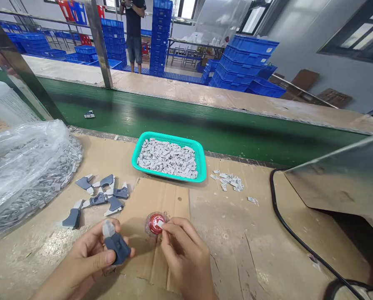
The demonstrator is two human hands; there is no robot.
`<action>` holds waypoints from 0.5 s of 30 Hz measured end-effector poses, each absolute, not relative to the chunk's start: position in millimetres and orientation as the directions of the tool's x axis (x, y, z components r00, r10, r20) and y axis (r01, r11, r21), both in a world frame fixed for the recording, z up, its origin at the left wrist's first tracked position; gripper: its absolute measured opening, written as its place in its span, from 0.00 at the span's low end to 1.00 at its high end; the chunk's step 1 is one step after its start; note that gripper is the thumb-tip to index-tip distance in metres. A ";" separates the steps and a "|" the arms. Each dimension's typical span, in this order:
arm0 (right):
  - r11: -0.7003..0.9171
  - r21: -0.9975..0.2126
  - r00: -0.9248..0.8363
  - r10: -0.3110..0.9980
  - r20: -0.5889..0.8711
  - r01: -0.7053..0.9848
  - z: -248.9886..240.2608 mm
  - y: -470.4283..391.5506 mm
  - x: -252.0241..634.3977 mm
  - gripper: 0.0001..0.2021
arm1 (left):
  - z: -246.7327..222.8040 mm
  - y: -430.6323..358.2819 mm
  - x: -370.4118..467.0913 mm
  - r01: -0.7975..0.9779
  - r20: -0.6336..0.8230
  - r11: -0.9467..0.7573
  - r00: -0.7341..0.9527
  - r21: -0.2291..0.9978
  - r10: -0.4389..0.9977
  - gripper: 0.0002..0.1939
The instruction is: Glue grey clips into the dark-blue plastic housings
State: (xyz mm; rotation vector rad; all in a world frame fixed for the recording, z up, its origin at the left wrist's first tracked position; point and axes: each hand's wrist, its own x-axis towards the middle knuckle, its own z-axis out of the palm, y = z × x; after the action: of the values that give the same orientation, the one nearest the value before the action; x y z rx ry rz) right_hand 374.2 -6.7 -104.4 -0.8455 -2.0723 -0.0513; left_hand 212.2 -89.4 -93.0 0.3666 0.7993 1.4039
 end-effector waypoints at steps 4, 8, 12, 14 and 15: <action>0.768 -0.245 -0.413 0.550 0.726 0.591 -104.7 -6.6 379.0 0.05 | -96.9 -87.1 213.1 -0.706 -0.259 0.138 -0.066 0.695 0.964 0.21; 0.761 -0.207 -0.374 0.513 0.773 0.615 -98.6 -9.5 379.5 0.05 | -104.4 -88.0 212.1 -0.625 -0.261 0.181 -0.037 0.759 0.965 0.21; 0.776 -0.209 -0.372 0.496 0.785 0.595 -92.5 -14.2 377.4 0.05 | -105.9 -89.9 212.7 -0.543 -0.229 0.164 -0.054 0.824 0.972 0.20; 0.775 -0.207 -0.359 0.489 0.795 0.597 -90.2 -16.0 377.0 0.04 | -104.0 -90.6 213.6 -0.555 -0.217 0.142 -0.071 0.819 0.974 0.19; 0.775 -0.196 -0.370 0.487 0.792 0.601 -89.3 -16.6 376.9 0.04 | -103.3 -90.9 213.8 -0.558 -0.208 0.131 -0.077 0.819 0.975 0.18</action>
State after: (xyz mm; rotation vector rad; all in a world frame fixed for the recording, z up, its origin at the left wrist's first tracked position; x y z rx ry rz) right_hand 376.9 -16.6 -89.3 -0.8130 -2.0360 -0.1554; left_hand 213.8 -90.9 -103.3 0.5815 0.9394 1.3934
